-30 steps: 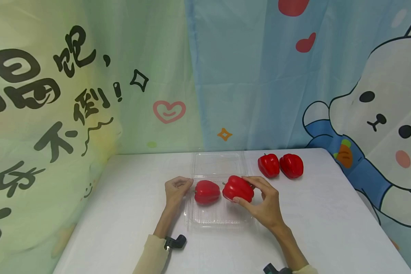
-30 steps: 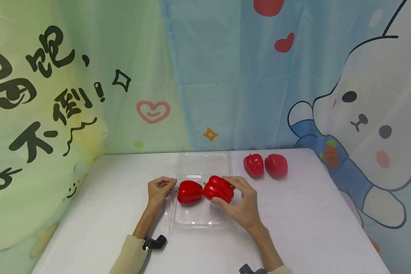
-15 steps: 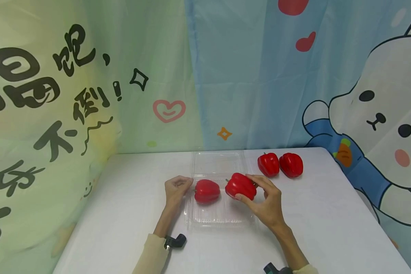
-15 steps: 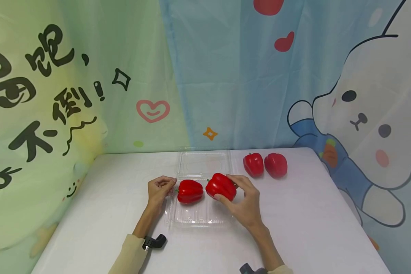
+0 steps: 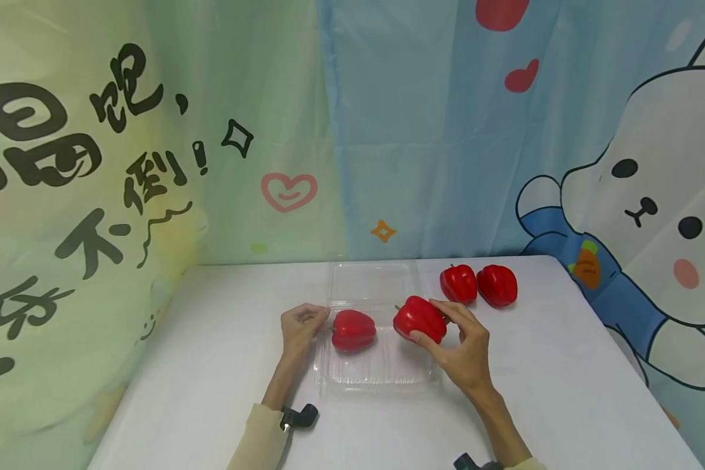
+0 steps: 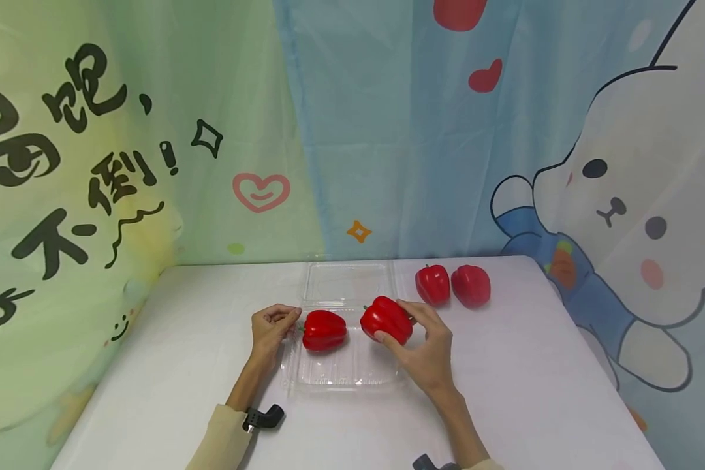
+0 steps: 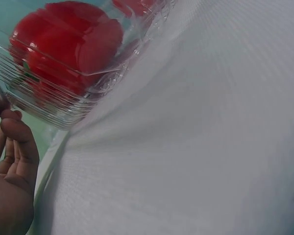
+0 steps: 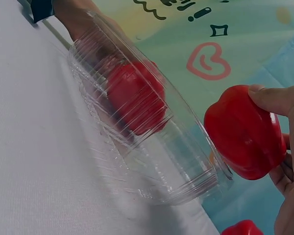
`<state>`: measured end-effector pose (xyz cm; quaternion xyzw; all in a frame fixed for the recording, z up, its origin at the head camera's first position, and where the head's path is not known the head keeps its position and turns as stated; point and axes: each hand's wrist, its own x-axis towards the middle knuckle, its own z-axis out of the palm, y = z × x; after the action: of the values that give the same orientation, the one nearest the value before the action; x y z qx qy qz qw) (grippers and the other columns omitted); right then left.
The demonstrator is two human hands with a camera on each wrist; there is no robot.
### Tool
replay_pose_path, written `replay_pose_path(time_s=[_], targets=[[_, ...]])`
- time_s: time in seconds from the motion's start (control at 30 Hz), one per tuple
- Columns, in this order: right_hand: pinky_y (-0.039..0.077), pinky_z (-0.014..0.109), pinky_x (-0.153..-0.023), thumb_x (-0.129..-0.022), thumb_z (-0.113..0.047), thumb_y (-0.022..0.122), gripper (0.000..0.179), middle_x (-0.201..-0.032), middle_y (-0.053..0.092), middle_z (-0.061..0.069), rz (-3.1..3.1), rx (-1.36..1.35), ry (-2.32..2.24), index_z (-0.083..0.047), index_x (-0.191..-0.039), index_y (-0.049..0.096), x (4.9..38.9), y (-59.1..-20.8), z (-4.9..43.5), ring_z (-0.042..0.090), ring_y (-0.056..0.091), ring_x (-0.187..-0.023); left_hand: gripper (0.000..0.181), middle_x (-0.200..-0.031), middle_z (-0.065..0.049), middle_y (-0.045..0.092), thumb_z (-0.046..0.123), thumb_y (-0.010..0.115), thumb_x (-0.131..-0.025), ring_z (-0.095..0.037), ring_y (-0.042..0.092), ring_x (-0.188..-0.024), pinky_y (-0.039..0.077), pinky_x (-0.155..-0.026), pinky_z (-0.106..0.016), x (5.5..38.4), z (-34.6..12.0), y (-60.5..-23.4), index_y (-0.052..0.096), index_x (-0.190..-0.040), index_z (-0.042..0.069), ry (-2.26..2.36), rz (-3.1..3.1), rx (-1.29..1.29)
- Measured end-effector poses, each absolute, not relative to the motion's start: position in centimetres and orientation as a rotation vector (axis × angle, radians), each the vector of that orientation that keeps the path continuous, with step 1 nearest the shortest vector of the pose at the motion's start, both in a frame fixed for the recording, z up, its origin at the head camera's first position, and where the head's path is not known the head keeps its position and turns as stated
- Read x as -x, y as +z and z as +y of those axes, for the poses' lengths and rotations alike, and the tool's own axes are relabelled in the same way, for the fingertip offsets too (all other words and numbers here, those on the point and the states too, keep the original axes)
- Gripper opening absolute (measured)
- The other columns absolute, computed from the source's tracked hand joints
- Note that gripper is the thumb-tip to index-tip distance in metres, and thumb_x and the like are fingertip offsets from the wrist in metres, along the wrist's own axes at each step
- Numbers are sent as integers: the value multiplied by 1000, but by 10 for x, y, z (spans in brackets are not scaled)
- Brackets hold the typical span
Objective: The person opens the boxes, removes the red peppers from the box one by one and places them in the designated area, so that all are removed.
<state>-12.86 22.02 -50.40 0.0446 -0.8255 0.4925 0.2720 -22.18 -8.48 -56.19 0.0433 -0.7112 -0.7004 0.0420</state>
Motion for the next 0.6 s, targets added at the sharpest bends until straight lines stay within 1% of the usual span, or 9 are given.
replay_pose_path(time_s=[0.07,0.2,0.3,0.57,0.6], targets=[[57,13,-93,-74,-11,100,73,-134,76,3,-2217,-108,1326,-21,-141,73,128,-505,222,23,69,-112,18,-78,-11,79,10,85,-92,-8,65,-63,48,-58,-20,221,-85,-562,79,-97,-6,-2143,-2175,-140],[58,15,-93,-73,-9,100,73,-132,76,6,-2197,-83,1322,-17,-141,73,127,-505,224,14,68,-107,17,-78,-13,79,8,84,-92,-8,64,-62,48,-58,-20,221,-85,-564,78,-98,-7,-2139,-2167,-132],[56,12,-94,-73,-7,100,73,-131,77,8,-2170,-75,1319,-15,-140,74,127,-505,226,10,66,-105,18,-79,-15,80,7,84,-92,-8,65,-62,48,-59,-19,222,-85,-564,78,-98,-8,-2126,-2173,-125],[56,11,-94,-73,-5,99,72,-131,77,9,-2108,-48,1315,-15,-140,74,127,-505,232,7,65,-105,21,-74,-6,79,8,85,-92,-7,64,-60,48,-56,-19,223,-85,-564,77,-99,-11,-2159,-2148,-136],[55,10,-94,-74,-5,99,72,-132,77,9,-2107,-40,1316,-15,-140,74,127,-505,232,8,65,-106,21,-74,-7,79,7,85,-92,-7,64,-60,47,-56,-19,223,-85,-564,77,-99,-11,-2163,-2144,-134]])
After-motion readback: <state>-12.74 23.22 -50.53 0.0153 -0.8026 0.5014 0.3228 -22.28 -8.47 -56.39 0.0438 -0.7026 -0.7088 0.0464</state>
